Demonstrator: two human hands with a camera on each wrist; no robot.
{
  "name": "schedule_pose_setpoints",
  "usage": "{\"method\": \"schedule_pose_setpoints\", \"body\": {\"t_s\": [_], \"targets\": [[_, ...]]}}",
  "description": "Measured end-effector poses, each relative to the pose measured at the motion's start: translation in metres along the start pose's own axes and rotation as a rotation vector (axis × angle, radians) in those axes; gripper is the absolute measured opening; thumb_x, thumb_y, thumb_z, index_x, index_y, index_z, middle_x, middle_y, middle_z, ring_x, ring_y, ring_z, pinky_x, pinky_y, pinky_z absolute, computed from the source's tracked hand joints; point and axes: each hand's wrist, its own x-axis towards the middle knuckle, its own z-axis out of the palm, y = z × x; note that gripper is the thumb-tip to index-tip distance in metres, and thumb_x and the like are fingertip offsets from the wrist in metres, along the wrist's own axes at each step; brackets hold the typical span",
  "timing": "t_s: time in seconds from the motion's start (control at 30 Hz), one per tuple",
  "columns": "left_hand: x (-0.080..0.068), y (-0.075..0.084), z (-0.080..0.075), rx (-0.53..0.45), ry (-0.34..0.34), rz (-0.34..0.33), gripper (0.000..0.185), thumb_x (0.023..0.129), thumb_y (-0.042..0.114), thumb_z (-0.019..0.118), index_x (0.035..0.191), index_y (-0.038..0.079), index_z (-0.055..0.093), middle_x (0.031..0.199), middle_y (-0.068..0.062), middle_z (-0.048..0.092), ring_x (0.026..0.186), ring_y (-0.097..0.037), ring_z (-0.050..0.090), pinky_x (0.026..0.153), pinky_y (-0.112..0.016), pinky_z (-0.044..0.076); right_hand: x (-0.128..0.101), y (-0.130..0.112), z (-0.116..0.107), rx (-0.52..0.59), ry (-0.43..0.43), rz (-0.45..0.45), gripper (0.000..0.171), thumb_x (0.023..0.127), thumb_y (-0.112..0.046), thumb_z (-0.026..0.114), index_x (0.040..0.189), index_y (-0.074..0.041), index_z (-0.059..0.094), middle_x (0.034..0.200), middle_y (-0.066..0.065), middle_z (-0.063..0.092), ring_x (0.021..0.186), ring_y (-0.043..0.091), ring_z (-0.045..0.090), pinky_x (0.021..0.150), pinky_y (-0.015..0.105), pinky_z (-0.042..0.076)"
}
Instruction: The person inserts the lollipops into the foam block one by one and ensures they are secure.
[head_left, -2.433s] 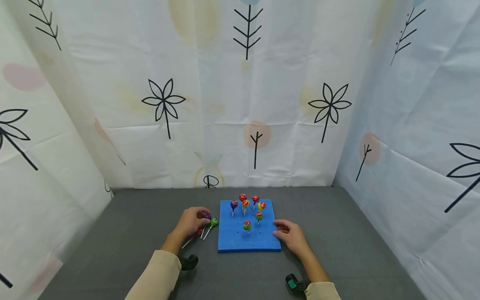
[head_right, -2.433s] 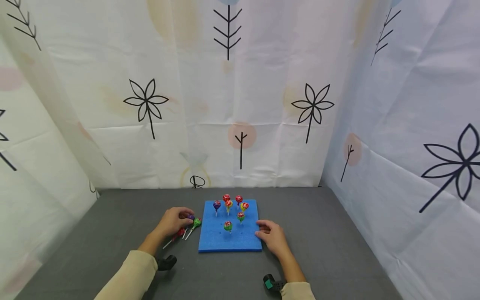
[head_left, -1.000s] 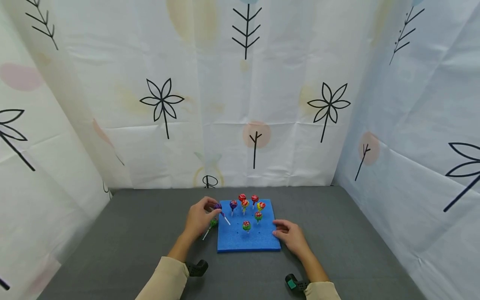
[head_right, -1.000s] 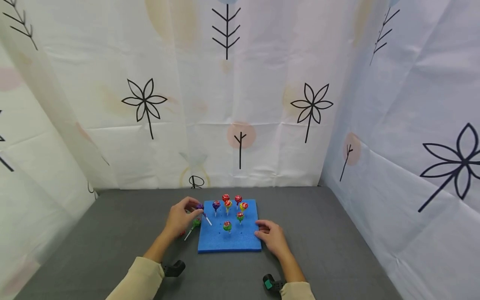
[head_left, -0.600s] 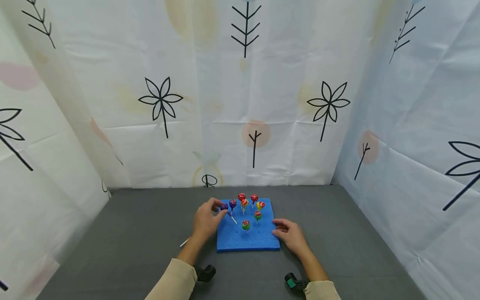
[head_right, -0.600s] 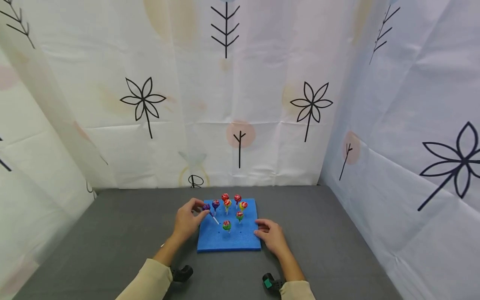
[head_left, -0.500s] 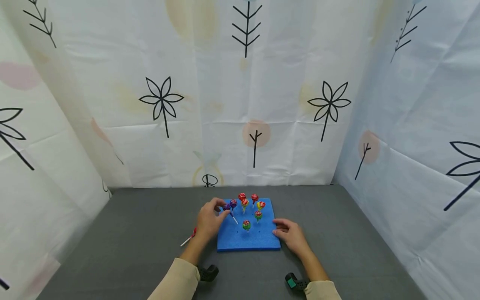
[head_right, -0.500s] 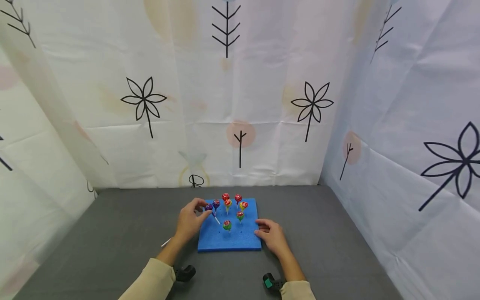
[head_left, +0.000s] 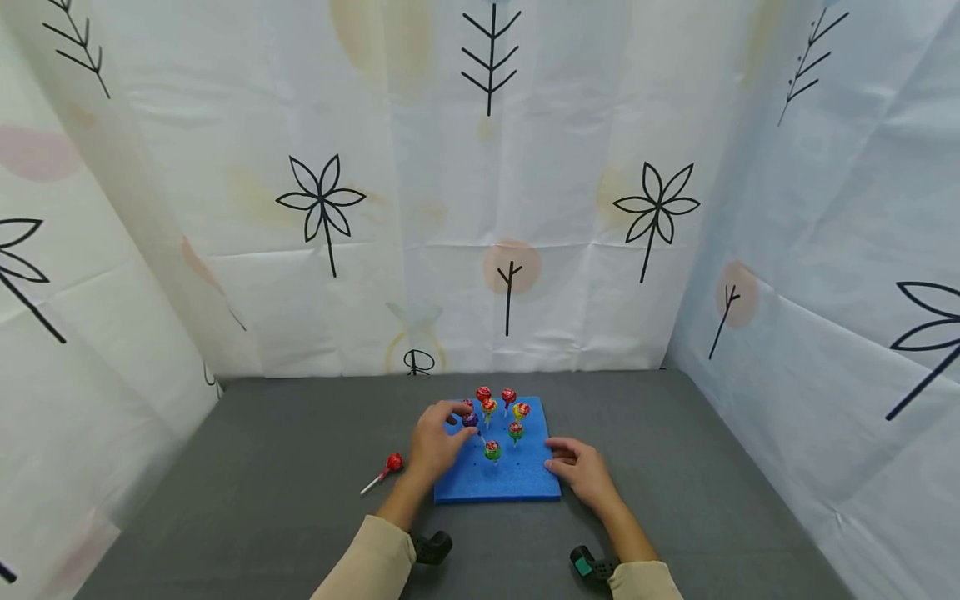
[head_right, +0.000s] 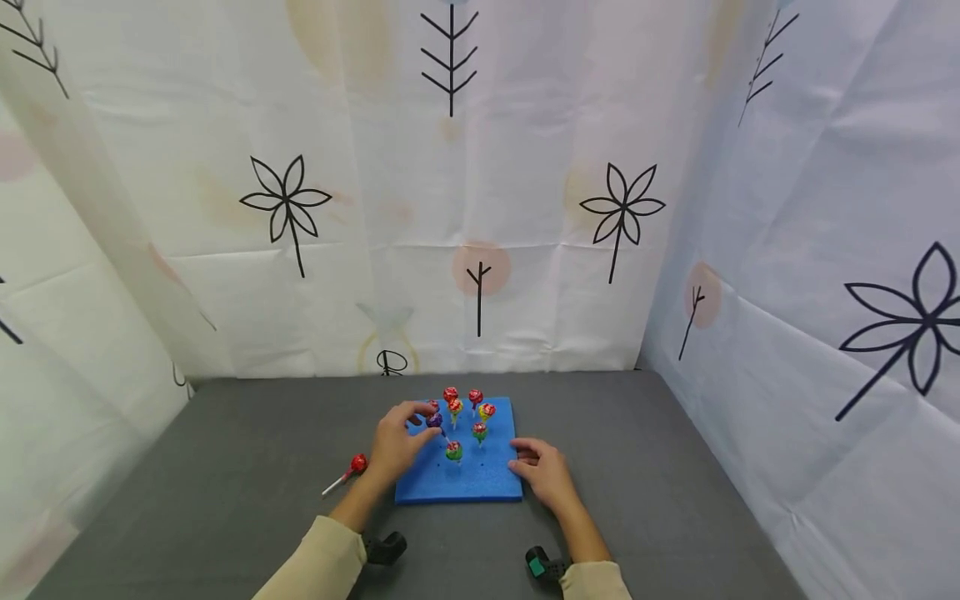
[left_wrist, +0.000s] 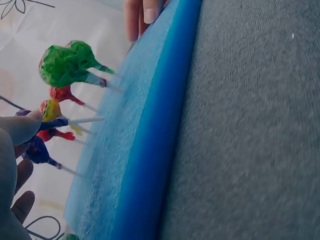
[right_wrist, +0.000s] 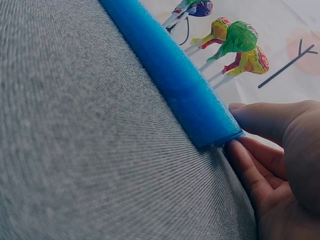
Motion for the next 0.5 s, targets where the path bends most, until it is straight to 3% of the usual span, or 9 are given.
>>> {"method": "schedule_pose_setpoints", "body": {"t_s": [0.5], "targets": [[-0.0014, 0.0051, 0.0059, 0.024, -0.024, 0.001, 0.025, 0.08, 0.019, 0.082, 0.101, 0.016, 0.07, 0.095, 0.003, 0.066, 0.082, -0.014, 0.054, 0.071, -0.033, 0.047, -0.0002, -0.0012, -0.0007, 0.009, 0.001, -0.01, 0.028, 0.084, 0.002, 0.072, 0.112, 0.0, 0.069, 0.106, 0.009, 0.068, 0.094, 0.023, 0.064, 0.082, 0.037, 0.053]]}}
